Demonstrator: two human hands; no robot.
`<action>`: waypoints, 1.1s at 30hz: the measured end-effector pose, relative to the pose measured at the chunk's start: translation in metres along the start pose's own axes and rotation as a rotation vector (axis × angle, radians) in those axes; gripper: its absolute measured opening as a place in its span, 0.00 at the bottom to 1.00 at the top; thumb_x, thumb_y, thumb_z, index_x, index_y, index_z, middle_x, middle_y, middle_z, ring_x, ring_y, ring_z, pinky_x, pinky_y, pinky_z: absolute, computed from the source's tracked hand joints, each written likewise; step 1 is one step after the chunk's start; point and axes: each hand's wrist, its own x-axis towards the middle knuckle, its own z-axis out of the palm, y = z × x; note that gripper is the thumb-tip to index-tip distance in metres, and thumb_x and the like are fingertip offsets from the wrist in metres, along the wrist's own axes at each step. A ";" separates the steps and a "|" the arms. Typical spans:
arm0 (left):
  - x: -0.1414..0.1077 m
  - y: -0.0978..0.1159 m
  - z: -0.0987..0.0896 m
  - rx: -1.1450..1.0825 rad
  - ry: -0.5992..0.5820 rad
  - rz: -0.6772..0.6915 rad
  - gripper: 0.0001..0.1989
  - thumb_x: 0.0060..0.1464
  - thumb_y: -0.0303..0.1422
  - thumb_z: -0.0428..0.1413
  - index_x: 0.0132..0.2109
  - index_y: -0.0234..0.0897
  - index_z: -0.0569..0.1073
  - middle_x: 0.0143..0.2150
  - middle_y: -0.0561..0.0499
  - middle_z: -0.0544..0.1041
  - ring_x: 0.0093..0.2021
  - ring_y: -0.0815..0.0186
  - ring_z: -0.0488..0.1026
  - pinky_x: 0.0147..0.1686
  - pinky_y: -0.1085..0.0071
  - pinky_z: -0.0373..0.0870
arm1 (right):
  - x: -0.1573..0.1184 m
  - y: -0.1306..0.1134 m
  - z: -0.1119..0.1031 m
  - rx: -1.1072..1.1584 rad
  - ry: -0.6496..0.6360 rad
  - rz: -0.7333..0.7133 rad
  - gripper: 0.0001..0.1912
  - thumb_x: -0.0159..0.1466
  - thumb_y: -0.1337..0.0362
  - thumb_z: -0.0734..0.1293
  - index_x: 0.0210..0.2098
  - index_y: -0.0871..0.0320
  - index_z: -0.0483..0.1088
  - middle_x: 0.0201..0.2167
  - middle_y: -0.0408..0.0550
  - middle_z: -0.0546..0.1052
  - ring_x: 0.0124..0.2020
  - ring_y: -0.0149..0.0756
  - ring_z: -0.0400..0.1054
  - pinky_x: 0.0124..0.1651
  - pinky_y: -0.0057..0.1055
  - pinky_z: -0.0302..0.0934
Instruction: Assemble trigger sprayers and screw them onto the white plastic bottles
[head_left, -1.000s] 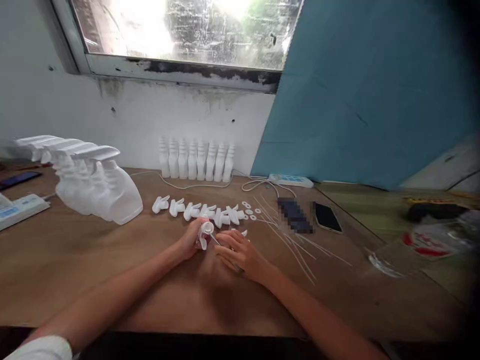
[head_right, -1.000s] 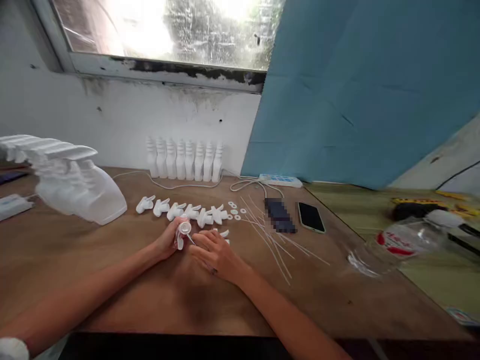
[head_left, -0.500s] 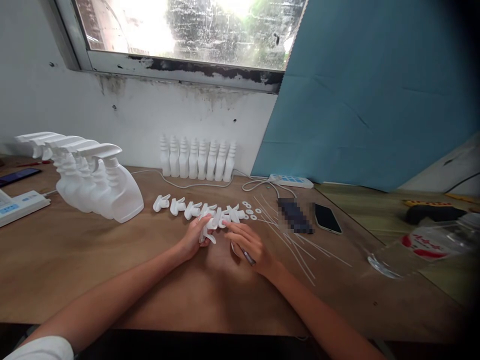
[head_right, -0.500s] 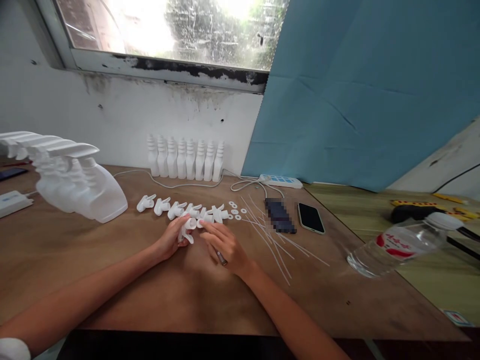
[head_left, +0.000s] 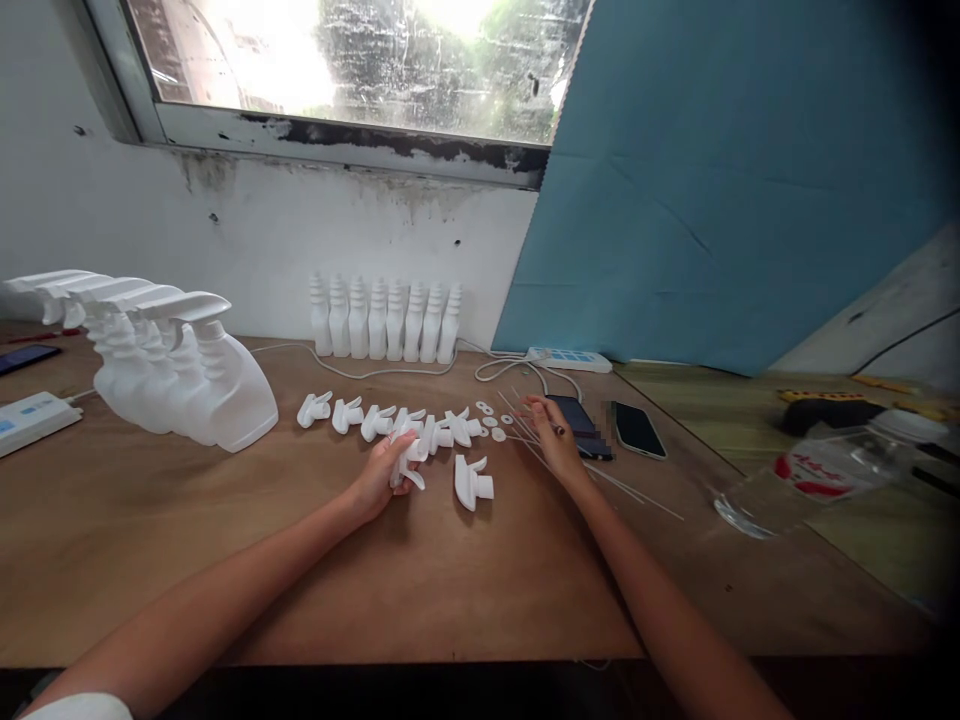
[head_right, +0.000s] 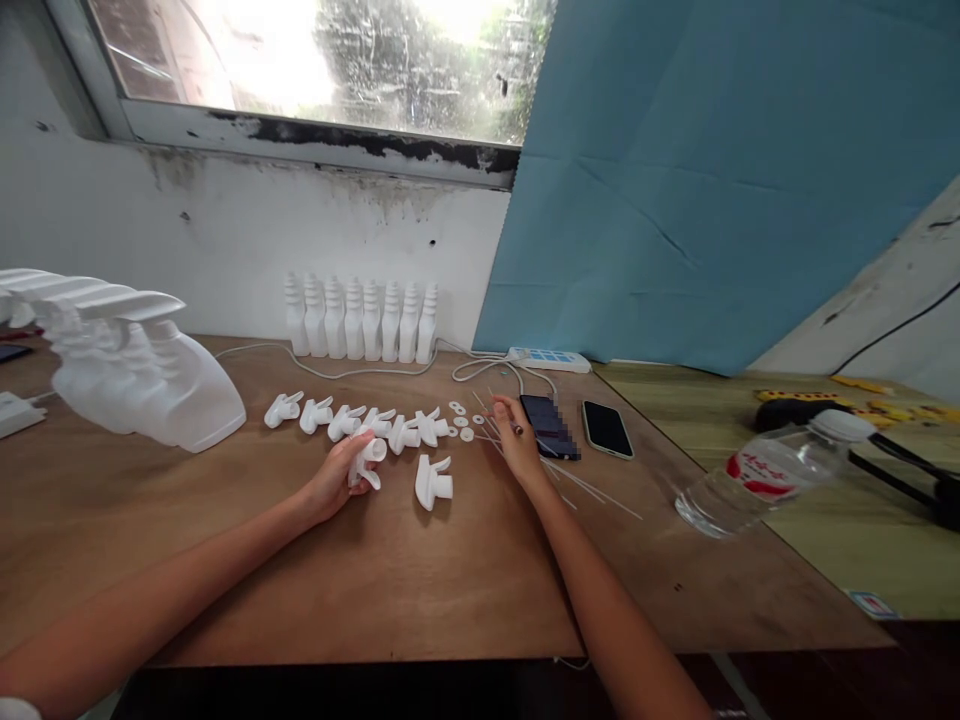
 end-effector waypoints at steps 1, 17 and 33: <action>0.000 0.000 0.000 0.003 0.001 -0.001 0.21 0.50 0.49 0.59 0.33 0.37 0.61 0.21 0.59 0.63 0.14 0.77 0.58 0.12 0.81 0.45 | 0.002 0.003 -0.002 -0.027 0.039 0.022 0.32 0.61 0.35 0.57 0.45 0.56 0.67 0.45 0.53 0.76 0.40 0.43 0.74 0.48 0.39 0.66; 0.000 0.000 0.000 0.032 0.003 -0.032 0.22 0.50 0.50 0.59 0.35 0.38 0.61 0.22 0.59 0.63 0.14 0.78 0.58 0.12 0.82 0.44 | -0.003 -0.015 -0.006 -0.115 -0.165 -0.026 0.23 0.59 0.43 0.65 0.34 0.58 0.74 0.30 0.49 0.80 0.35 0.41 0.73 0.42 0.34 0.64; 0.000 -0.001 0.000 0.040 -0.008 -0.021 0.20 0.51 0.48 0.58 0.34 0.37 0.61 0.22 0.59 0.63 0.15 0.78 0.58 0.12 0.82 0.46 | -0.004 -0.025 -0.013 -0.137 -0.040 0.037 0.30 0.59 0.38 0.63 0.28 0.61 0.75 0.23 0.49 0.76 0.26 0.38 0.70 0.32 0.32 0.62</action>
